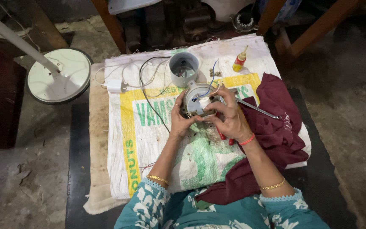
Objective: The person is repairing an electrical component, likely a fan motor, by manipulating wires and using tools such as pliers and a wrench. They are seated on the floor with a sack spread out to hold the parts and tools.
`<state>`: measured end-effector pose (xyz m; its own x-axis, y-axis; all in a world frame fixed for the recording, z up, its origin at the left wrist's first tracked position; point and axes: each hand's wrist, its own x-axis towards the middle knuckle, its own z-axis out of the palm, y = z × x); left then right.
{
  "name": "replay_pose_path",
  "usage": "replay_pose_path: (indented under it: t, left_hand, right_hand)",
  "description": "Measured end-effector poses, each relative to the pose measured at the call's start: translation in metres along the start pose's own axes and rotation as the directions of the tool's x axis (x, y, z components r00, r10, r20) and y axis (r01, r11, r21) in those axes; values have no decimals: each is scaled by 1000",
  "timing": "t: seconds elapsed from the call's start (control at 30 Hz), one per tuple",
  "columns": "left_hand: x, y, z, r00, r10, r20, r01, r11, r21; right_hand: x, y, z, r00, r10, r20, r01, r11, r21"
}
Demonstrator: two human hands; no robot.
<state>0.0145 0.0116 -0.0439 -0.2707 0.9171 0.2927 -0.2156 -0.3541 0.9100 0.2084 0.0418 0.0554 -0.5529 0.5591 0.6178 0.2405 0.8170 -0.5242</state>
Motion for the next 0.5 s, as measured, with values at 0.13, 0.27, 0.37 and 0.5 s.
replay_pose_path:
  t: [0.13,0.27,0.37,0.5]
  left_hand:
    - [1,2,0,1000,1,9,-1,1000,-22]
    - [0,3,1,1000,-17,-4,17,1000,-19]
    - [-1,3,1,1000,7,-4,-7,1000,13]
    - [-1,1,1,1000,0,-9,0,1000,27]
  right_hand:
    - [3,-2,2,996,63,65,-67,996,59]
    - [4,-6,2,997,51,50,-52,998,24]
    - [5,-9,0,998,3,56,1,998,-67]
    - [8,-10,-1,999,5,53,-2,998,-57]
